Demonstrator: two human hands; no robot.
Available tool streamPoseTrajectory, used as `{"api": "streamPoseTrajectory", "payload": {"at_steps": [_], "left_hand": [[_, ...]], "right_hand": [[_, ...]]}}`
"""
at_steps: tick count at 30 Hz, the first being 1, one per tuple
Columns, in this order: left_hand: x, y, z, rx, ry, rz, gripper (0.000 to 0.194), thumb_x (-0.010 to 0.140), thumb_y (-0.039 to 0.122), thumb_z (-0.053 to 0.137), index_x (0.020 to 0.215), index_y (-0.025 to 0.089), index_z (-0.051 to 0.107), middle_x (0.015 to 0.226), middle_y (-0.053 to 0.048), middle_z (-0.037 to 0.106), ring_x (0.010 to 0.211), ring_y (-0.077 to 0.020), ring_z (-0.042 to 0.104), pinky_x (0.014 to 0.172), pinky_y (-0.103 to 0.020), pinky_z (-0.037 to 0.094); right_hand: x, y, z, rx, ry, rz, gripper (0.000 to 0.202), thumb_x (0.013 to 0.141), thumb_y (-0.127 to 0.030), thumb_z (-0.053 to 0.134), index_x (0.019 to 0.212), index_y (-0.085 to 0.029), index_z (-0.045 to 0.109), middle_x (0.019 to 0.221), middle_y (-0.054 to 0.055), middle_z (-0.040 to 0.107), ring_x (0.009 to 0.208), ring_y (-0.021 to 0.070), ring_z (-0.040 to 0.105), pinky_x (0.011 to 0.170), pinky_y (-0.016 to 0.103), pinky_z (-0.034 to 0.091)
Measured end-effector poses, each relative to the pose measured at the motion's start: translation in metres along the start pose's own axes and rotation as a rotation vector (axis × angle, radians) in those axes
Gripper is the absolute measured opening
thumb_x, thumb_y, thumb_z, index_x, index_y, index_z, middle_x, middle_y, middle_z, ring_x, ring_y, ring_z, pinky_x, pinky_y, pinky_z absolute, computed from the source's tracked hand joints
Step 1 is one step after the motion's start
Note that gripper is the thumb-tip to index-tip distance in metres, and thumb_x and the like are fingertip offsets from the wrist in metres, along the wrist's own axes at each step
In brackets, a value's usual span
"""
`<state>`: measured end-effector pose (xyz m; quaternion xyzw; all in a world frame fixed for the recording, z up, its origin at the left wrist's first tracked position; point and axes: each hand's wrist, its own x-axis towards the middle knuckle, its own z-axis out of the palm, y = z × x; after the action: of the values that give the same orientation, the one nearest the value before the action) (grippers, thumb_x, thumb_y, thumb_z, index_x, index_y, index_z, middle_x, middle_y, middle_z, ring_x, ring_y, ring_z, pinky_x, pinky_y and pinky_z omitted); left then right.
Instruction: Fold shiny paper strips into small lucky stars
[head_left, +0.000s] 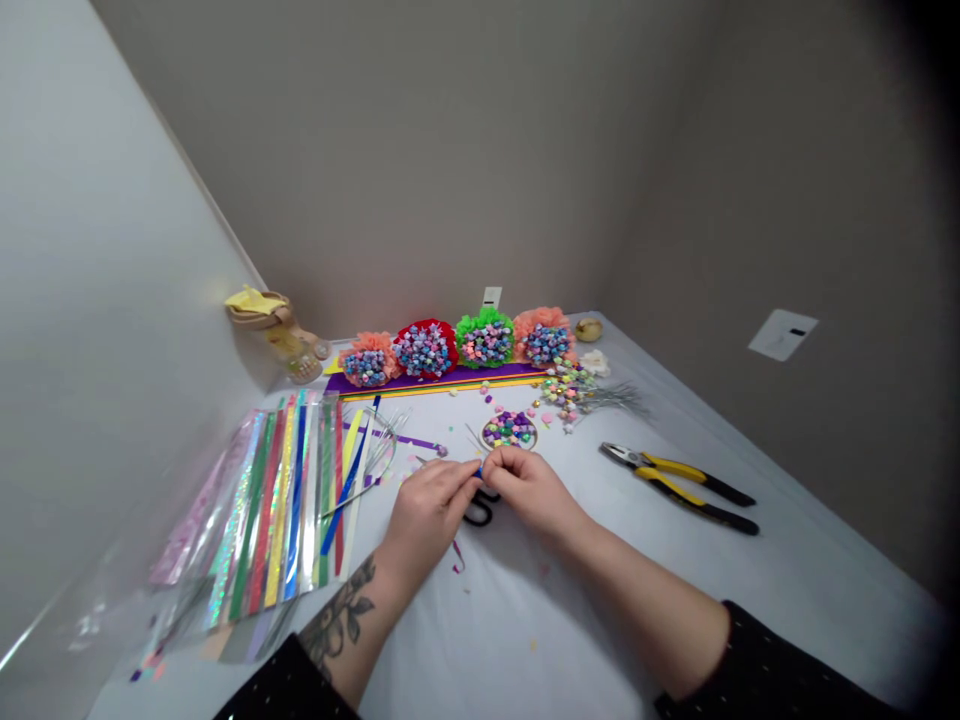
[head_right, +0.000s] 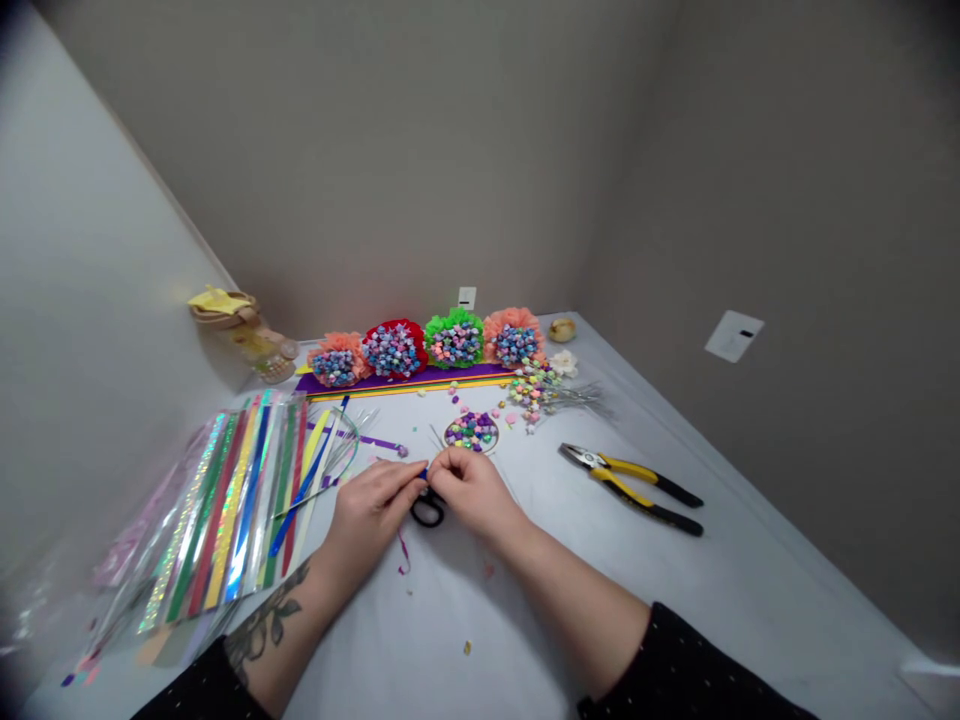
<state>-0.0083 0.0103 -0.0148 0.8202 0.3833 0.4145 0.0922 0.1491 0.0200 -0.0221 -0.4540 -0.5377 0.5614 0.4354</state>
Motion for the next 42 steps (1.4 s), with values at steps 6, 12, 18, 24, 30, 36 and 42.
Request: {"api": "streamPoseTrajectory", "payload": {"at_steps": [6,12,18,24,30,36,42], "left_hand": [[0.0006,-0.0022,-0.0004,0.018,-0.011,0.042,0.018,0.085,0.014,0.053,0.097,0.017,0.066,0.082,-0.006,0.071,0.074,-0.0152,0.064,0.069,-0.027,0.054],[-0.0005,-0.0017,0.0003,-0.002,-0.035,-0.021,0.02,0.085,0.016,0.052,0.098,0.018,0.067,0.085,-0.007,0.071,0.078,-0.016,0.065,0.072,-0.028,0.054],[0.0057,-0.0006,-0.0045,-0.131,-0.015,-0.263,0.018,0.083,0.018,0.055,0.091,0.019,0.071,0.085,-0.006,0.073,0.079,-0.0169,0.066,0.073,-0.028,0.053],[0.0087,0.0021,-0.0072,-0.188,-0.032,-0.323,0.018,0.082,0.019,0.056,0.09,0.02,0.072,0.086,-0.005,0.073,0.081,-0.0172,0.066,0.075,-0.028,0.052],[0.0073,0.0006,-0.0052,-0.192,-0.037,-0.294,0.018,0.082,0.018,0.056,0.089,0.019,0.072,0.084,-0.005,0.073,0.079,-0.0169,0.066,0.075,-0.028,0.052],[0.0082,0.0004,-0.0063,-0.2,-0.052,-0.305,0.017,0.081,0.018,0.057,0.088,0.02,0.072,0.084,-0.004,0.073,0.078,-0.0174,0.066,0.074,-0.029,0.053],[0.0079,-0.0008,-0.0072,-0.195,-0.077,-0.321,0.018,0.082,0.019,0.056,0.088,0.02,0.072,0.084,-0.005,0.073,0.079,-0.0174,0.067,0.074,-0.028,0.052]], "right_hand": [[-0.0007,-0.0017,0.0009,-0.108,0.018,-0.008,0.013,0.067,-0.027,0.051,0.059,-0.017,0.049,0.055,-0.004,0.044,0.054,0.0098,0.038,0.052,0.022,0.031],[-0.0007,-0.0002,-0.0003,-0.014,-0.034,0.0,0.016,0.072,-0.026,0.052,0.06,-0.016,0.048,0.052,-0.005,0.04,0.05,0.0084,0.035,0.049,0.021,0.029],[-0.0042,-0.0065,-0.0023,-0.214,0.075,-0.171,0.012,0.076,-0.027,0.053,0.07,-0.017,0.055,0.067,0.0,0.052,0.064,0.0124,0.047,0.056,0.022,0.038],[-0.0071,-0.0051,-0.003,-0.37,0.135,-0.322,0.008,0.078,-0.02,0.055,0.072,-0.018,0.059,0.074,0.003,0.057,0.068,0.0141,0.051,0.059,0.023,0.041],[-0.0083,-0.0077,-0.0032,-0.422,0.153,-0.392,0.01,0.079,-0.017,0.055,0.07,-0.018,0.06,0.071,0.002,0.057,0.064,0.0132,0.05,0.058,0.023,0.04],[-0.0087,-0.0084,-0.0051,-0.46,0.142,-0.457,0.01,0.079,-0.016,0.055,0.071,-0.019,0.061,0.069,0.002,0.057,0.063,0.0136,0.051,0.058,0.024,0.04],[-0.0087,-0.006,-0.0063,-0.5,0.113,-0.523,0.011,0.082,-0.017,0.053,0.075,-0.02,0.06,0.073,0.003,0.058,0.066,0.0142,0.053,0.059,0.025,0.041]]}}
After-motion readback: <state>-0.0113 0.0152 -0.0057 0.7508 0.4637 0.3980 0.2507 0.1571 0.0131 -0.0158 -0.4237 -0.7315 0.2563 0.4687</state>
